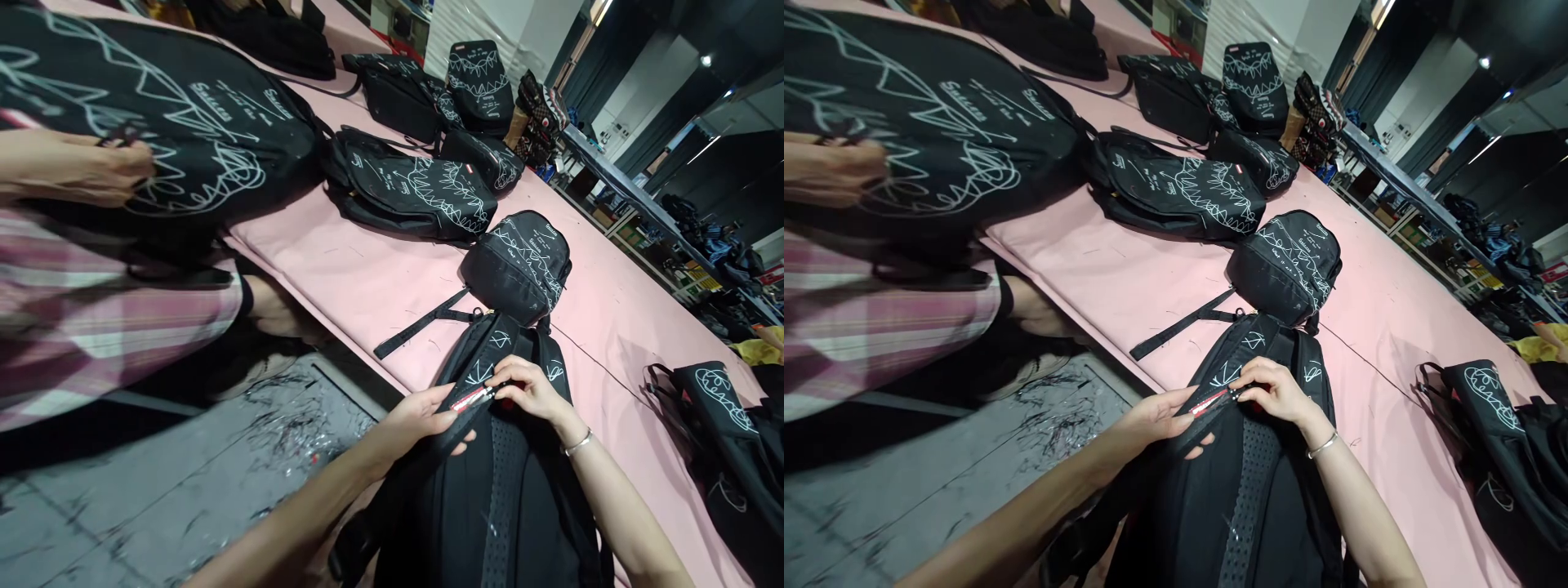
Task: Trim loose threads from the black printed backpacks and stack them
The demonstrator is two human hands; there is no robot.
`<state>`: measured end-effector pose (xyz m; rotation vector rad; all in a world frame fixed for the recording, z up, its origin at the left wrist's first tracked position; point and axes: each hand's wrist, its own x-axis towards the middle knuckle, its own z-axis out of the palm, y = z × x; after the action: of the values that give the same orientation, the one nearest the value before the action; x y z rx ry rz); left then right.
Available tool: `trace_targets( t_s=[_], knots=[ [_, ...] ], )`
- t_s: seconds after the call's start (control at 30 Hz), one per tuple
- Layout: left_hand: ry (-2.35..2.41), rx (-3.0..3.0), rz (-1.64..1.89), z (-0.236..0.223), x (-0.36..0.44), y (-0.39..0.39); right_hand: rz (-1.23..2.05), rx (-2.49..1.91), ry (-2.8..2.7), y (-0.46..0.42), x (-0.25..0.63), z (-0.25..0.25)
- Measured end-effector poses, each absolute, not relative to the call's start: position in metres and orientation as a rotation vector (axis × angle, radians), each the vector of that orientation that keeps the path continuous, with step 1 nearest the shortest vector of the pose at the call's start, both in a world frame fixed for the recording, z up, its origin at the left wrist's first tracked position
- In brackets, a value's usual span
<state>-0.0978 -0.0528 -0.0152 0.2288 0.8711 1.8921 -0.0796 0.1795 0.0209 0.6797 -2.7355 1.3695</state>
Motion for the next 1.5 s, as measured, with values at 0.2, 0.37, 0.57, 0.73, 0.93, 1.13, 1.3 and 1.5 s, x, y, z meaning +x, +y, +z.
trace_targets(
  t_s=[0.2,0.37,0.57,0.73,0.93,1.13,1.3,1.5],
  knots=[
    [0.852,0.066,1.892,-0.003,-0.095,-0.052,1.298,0.729,-2.757,0.173,-0.078,0.027],
    [0.748,0.148,1.903,0.003,-0.094,-0.051,1.259,0.713,-2.771,0.174,-0.074,0.029],
    [0.730,0.138,1.916,0.006,-0.091,-0.047,1.256,0.720,-2.764,0.176,-0.072,0.030],
    [0.731,0.065,1.917,0.009,-0.089,-0.046,1.222,0.769,-2.743,0.173,-0.071,0.033],
    [0.717,0.082,1.930,0.009,-0.090,-0.043,1.237,0.694,-2.697,0.169,-0.062,0.031],
    [0.649,0.136,1.936,0.006,-0.090,-0.038,1.173,0.479,-2.627,0.178,-0.038,0.031],
    [0.639,0.164,1.938,0.015,-0.085,-0.033,1.051,0.403,-2.666,0.175,-0.016,0.034],
    [0.631,0.138,1.960,0.023,-0.078,-0.024,0.840,0.328,-2.624,0.163,0.001,0.033]
  ],
)
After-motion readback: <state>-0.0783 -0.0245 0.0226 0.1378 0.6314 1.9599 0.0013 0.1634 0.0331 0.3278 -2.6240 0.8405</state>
